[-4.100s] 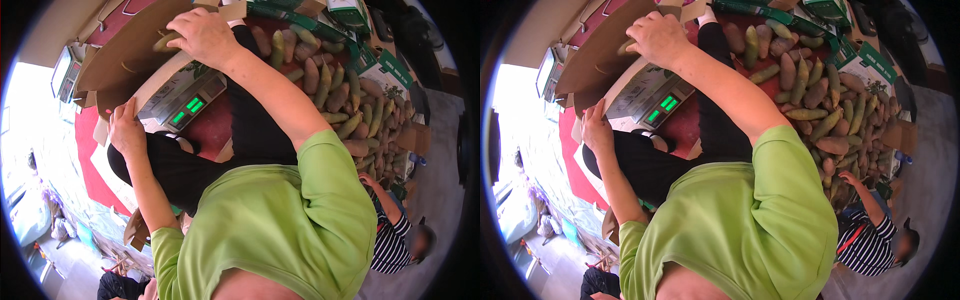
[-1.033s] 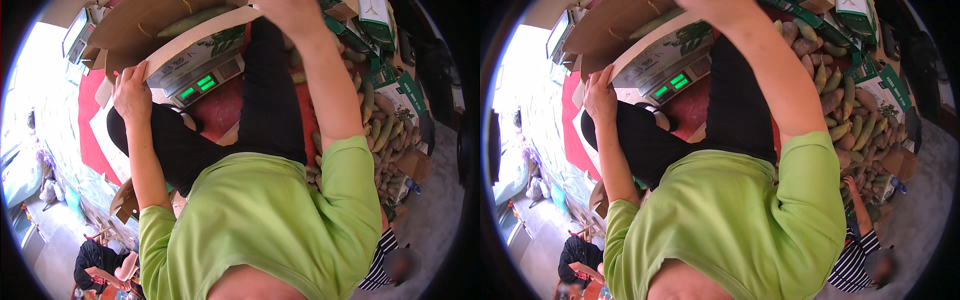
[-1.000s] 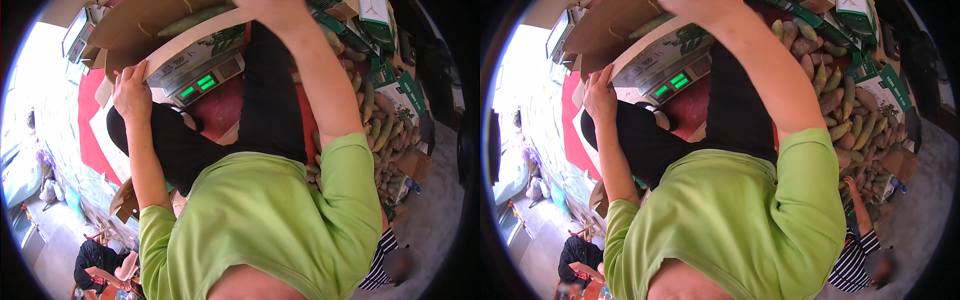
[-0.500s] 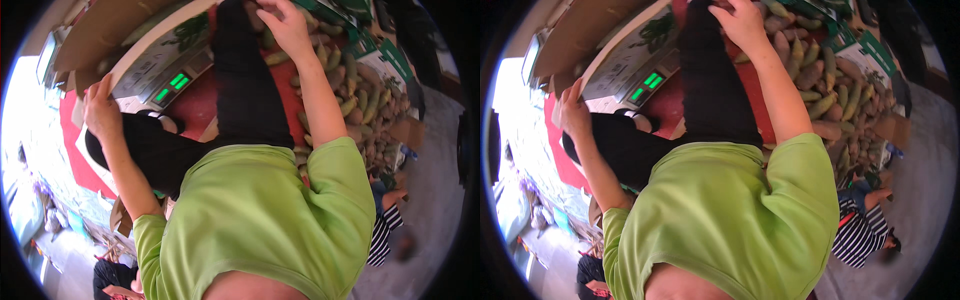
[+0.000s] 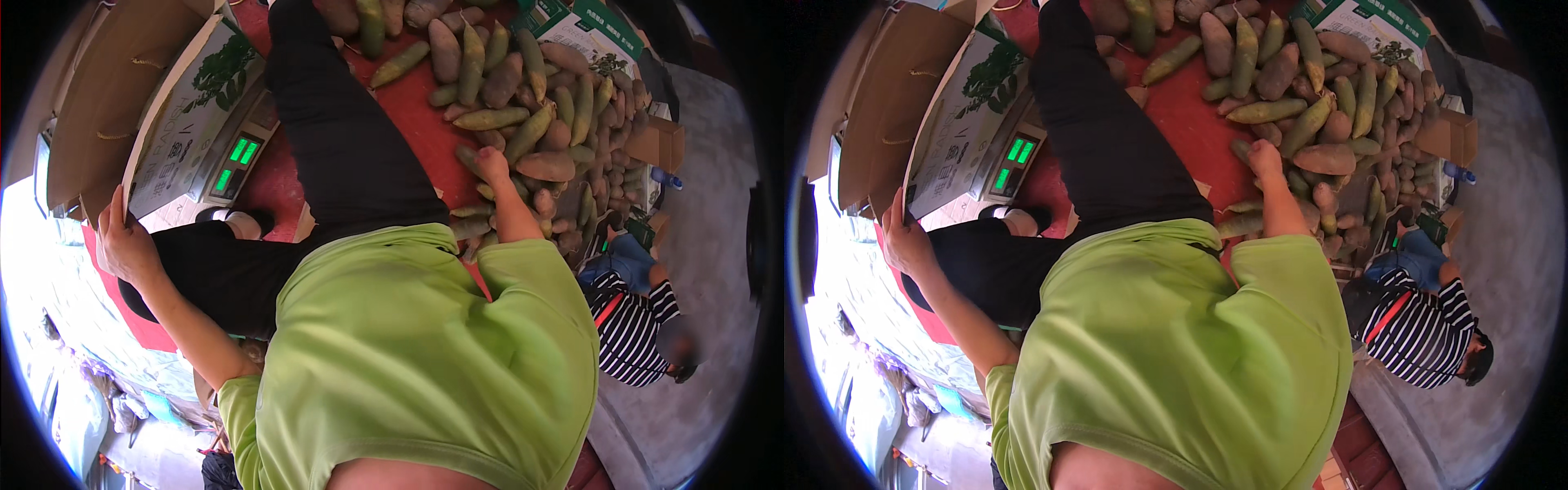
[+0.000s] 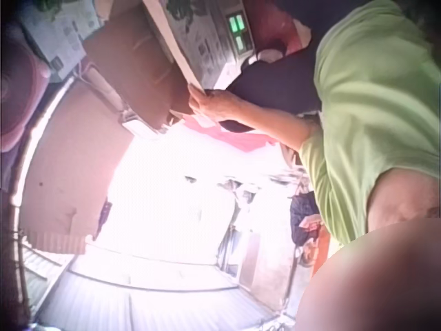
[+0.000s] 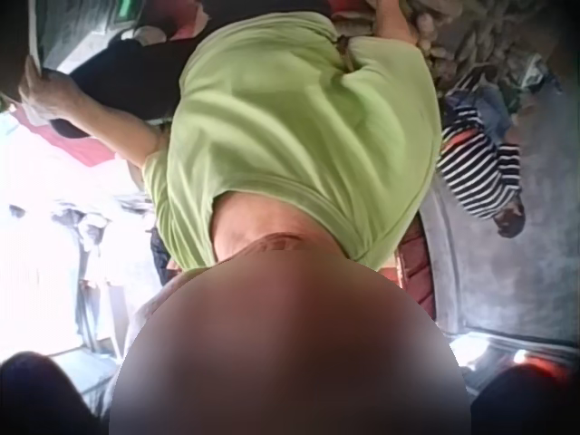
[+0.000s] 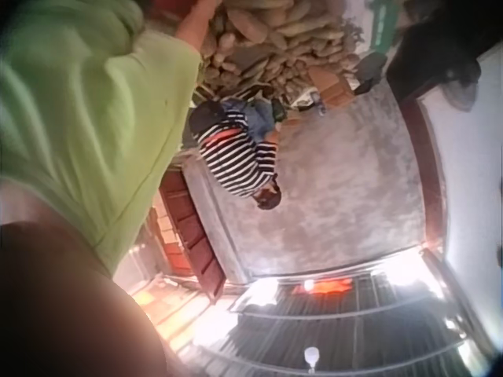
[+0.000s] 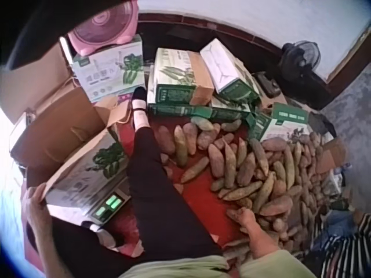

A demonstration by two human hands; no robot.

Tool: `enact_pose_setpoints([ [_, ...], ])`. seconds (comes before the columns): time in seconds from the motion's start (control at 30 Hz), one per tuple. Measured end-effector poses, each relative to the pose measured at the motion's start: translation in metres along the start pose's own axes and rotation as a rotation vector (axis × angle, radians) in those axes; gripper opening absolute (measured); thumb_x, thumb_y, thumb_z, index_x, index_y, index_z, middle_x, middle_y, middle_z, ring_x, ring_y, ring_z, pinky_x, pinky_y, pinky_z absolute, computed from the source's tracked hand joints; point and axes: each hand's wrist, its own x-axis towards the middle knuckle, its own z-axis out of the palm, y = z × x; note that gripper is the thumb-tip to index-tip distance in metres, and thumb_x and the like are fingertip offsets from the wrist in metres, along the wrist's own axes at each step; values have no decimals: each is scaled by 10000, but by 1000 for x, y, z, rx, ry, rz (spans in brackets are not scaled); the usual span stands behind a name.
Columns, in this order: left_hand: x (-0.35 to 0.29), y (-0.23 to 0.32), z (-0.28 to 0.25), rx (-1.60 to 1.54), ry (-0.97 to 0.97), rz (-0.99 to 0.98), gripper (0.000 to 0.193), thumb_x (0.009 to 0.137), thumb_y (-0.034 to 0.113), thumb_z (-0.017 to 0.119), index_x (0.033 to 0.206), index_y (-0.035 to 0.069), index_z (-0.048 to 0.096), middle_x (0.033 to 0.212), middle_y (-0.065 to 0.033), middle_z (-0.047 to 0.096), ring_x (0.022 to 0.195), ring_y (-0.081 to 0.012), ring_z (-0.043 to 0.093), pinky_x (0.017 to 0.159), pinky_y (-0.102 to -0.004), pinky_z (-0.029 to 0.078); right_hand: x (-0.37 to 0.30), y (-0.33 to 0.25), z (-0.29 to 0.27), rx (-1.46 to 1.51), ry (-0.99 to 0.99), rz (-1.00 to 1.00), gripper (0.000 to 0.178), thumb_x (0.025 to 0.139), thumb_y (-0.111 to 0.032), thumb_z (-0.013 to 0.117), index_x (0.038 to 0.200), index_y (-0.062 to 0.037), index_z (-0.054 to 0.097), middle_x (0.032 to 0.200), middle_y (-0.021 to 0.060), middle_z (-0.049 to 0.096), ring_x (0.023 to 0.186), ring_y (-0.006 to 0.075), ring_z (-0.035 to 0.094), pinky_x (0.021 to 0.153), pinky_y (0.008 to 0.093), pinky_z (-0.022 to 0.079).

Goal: Sorting and packing large produce, such as winter melons, into cardboard boxes and paper bags on a warehouse floor.

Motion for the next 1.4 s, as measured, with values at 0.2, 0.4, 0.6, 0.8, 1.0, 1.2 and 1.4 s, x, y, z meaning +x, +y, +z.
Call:
enact_pose_setpoints([
  [0.2,0,-3,4,-11,67,68,445,728,13,605,1096,254,671,952,8,657,793,-201,647,636,-335,510,-30,35,-4,-310,-139,311,566,702,-347,758,1183,-136,545,1232,155,534,1147,330,521,930,437,461],
  [0.4,1,-6,8,-38,15,22,468,736,-7,582,1120,249,657,973,-19,652,850,-231,642,690,-362,513,-33,55,0,-280,-56,395,555,727,-331,685,1213,-113,529,1224,195,535,1170,348,493,989,394,404],
  [0.6,0,-1,1,-50,31,18,500,714,-44,543,1106,242,664,968,-18,650,876,-244,638,726,-361,513,-36,32,3,-291,-200,321,845,689,-406,756,1400,-226,337,1384,95,391,1294,331,351,1006,499,371],
  [0.8,0,1,7,10,80,53,507,675,-43,540,1068,246,682,949,0,655,846,-216,636,715,-343,507,-43,5,-2,-500,-190,327,808,726,-381,726,1408,-254,311,1360,74,402,1281,309,358,975,539,371],
  [1.0,1,8,0,-20,57,-20,506,686,-42,549,1091,237,670,949,0,642,893,-207,616,760,-341,492,-36,30,23,-599,-149,302,517,796,-285,665,1252,-207,434,1281,61,465,1206,285,444,891,492,448],
  [1.2,-1,8,-3,-13,47,-31,473,715,-41,575,1083,237,679,947,-8,652,848,-224,639,743,-350,502,-38,22,21,-602,-84,236,631,671,-340,792,1187,-180,466,1258,81,487,1189,300,469,894,494,461],
  [1.4,0,8,-2,-15,20,-57,456,723,-13,582,1103,225,664,950,8,639,903,-209,608,804,-341,475,-50,23,28,-677,-152,207,483,756,-235,702,1178,-171,477,1188,72,550,1147,282,518,887,468,459],
])
